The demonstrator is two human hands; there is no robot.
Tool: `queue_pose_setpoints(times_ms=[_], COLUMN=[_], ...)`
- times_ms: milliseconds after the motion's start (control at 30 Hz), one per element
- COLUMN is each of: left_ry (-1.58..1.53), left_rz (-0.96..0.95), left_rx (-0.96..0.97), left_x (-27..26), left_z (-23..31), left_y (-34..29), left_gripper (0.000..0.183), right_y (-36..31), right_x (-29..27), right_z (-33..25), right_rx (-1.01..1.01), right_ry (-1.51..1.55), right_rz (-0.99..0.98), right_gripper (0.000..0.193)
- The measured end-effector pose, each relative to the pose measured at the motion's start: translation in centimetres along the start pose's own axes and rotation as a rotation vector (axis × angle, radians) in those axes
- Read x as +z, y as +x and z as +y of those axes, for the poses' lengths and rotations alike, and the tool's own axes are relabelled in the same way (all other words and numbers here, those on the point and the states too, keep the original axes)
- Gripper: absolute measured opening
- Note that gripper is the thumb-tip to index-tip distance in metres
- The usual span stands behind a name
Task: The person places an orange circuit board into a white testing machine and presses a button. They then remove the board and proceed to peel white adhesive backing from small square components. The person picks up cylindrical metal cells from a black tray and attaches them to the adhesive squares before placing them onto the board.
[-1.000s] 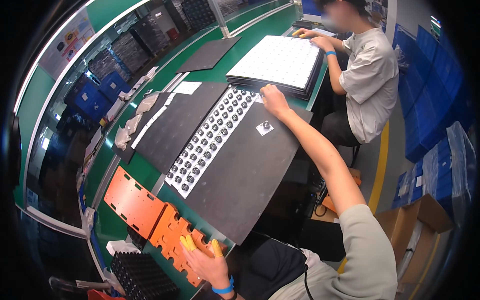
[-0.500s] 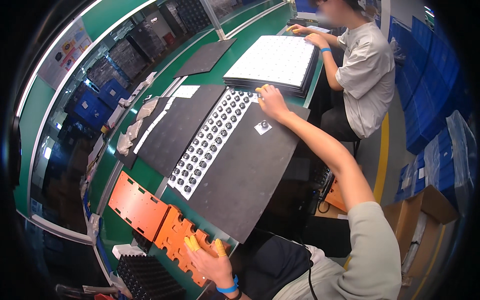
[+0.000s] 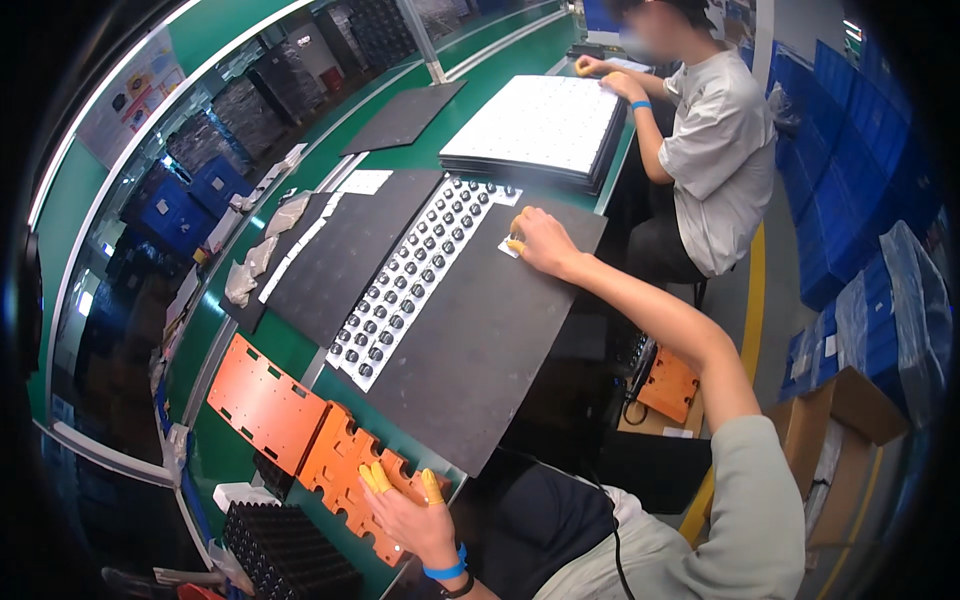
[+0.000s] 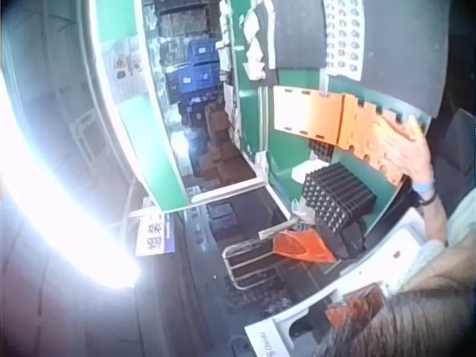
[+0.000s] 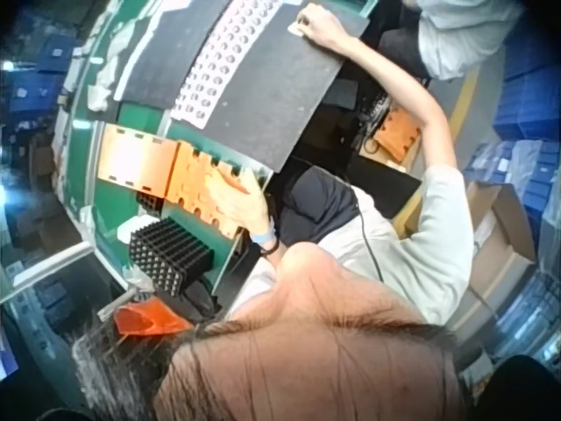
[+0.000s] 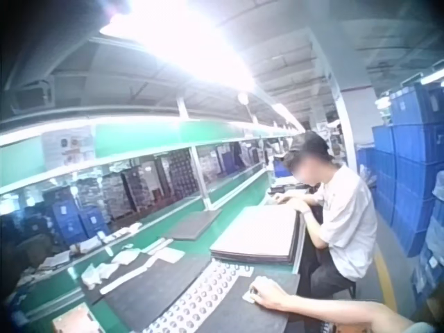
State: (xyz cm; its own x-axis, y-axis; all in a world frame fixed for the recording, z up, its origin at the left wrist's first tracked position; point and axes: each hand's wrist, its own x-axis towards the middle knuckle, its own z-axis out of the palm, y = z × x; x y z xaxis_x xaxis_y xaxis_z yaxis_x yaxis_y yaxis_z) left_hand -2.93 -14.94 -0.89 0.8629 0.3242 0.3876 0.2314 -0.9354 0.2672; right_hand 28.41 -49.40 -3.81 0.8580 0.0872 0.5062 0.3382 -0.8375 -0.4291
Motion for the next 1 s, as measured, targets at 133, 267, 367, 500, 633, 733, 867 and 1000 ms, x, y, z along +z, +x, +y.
queue_pose_setpoints(times_ms=[133,267,367,500,633,733,867,1000], left_ry=[-0.024,-0.008,0.0,0.011,0.019,0.022,0.012,0.018], left_rz=[-0.006,-0.019,-0.04,-0.062,-0.078,-0.081,-0.095,-0.133], left_rx=[0.001,0.004,0.02,0.009,-0.003,0.004,0.015,-0.002], left_x=[-0.1,-0.1,-0.2,-0.4,-0.6,-0.2,-0.2,-0.4], left_z=[0.0,-0.2,-0.3,-0.3,-0.1,-0.3,-0.4,-0.5], left_y=[0.0,-0.1,0.1,0.0,0.2,0.0,0.0,0.1], left_gripper=[0.07,0.073,0.075,0.076,0.078,0.08,0.081,0.087], right_y=[1.7,3.5,4.5,4.6,4.4,4.7,5.8,6.5], right_x=[1.2,2.0,2.3,1.9,1.9,2.0,2.5,3.0], right_z=[1.0,1.9,2.6,2.4,3.3,3.2,3.0,2.9], right_rx=[0.023,0.078,0.081,0.107,0.068,0.033,-0.03,-0.038], right_ry=[0.024,0.074,0.082,0.086,0.103,0.072,-0.06,-0.198], right_rz=[0.063,0.054,0.072,0.027,0.003,0.028,0.205,0.216], right_gripper=[0.022,0.022,0.024,0.032,0.032,0.028,0.025,0.026])
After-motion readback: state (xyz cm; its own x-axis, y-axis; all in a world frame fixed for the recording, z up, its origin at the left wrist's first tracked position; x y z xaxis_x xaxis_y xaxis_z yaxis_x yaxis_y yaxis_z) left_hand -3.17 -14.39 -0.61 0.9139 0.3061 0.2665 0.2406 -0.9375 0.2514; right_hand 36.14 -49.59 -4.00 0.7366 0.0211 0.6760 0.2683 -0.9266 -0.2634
